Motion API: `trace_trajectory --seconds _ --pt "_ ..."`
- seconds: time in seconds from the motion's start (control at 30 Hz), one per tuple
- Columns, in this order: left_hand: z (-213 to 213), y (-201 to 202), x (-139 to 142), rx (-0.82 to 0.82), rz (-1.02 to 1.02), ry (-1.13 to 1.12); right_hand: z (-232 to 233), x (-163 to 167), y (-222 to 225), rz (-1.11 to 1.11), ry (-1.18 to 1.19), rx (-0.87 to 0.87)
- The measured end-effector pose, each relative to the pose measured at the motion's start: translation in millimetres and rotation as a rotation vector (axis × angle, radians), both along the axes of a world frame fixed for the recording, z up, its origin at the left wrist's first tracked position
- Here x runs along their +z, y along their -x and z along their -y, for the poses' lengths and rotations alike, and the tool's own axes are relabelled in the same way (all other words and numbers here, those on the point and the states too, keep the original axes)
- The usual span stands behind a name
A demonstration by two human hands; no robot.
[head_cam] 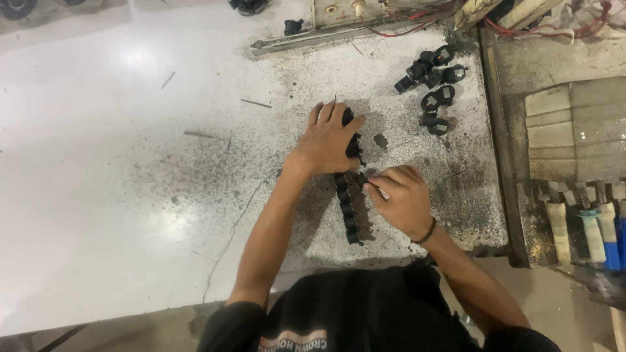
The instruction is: The person arranges black plastic motor components into rows on a workbench, then uses a soldering iron to solder a wire lead onto each component one at a time, working through the rows. Soldered components accumulate on the bench as the person continues down the rows.
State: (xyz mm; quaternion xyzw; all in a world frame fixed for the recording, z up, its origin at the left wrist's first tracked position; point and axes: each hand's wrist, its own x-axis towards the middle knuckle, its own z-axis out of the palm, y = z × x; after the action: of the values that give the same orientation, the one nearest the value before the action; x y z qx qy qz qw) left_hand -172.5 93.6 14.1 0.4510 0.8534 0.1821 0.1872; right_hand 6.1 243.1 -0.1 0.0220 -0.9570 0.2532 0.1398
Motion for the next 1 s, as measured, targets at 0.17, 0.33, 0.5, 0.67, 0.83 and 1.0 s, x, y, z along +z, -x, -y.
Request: trace_trajectory --seconds 0.17,0.33,0.5,0.67,0.83,1.0 --pt "-1.3 -0.5 -5.3 0.001 -0.015 -0.056 0.4 -6.5 15.8 -0.074 -0.134 0.052" --pt "-0.6 -4.6 -8.3 -0.006 -0.029 -0.044 -72.8 0.5 91.9 -0.249 -0.769 -0.123" --pt "2.7 -8.0 1.3 -0.027 -0.091 -0.009 -77.6 -10.7 87.1 -0.122 -0.484 -0.015" --pt "-7.2 -16.3 6.3 -0.006 -0.096 0.140 -54.7 -11.2 36.9 -0.002 -0.311 0.027" --pt "-10.1 -21.0 2.1 -0.010 -0.082 0.107 -48.9 -1.2 25.7 -0.108 -0.359 -0.005" --pt "-10.1 -19.5 3.7 -0.014 -0.042 0.081 -26.6 5.6 -16.6 0.278 -0.037 -0.024"
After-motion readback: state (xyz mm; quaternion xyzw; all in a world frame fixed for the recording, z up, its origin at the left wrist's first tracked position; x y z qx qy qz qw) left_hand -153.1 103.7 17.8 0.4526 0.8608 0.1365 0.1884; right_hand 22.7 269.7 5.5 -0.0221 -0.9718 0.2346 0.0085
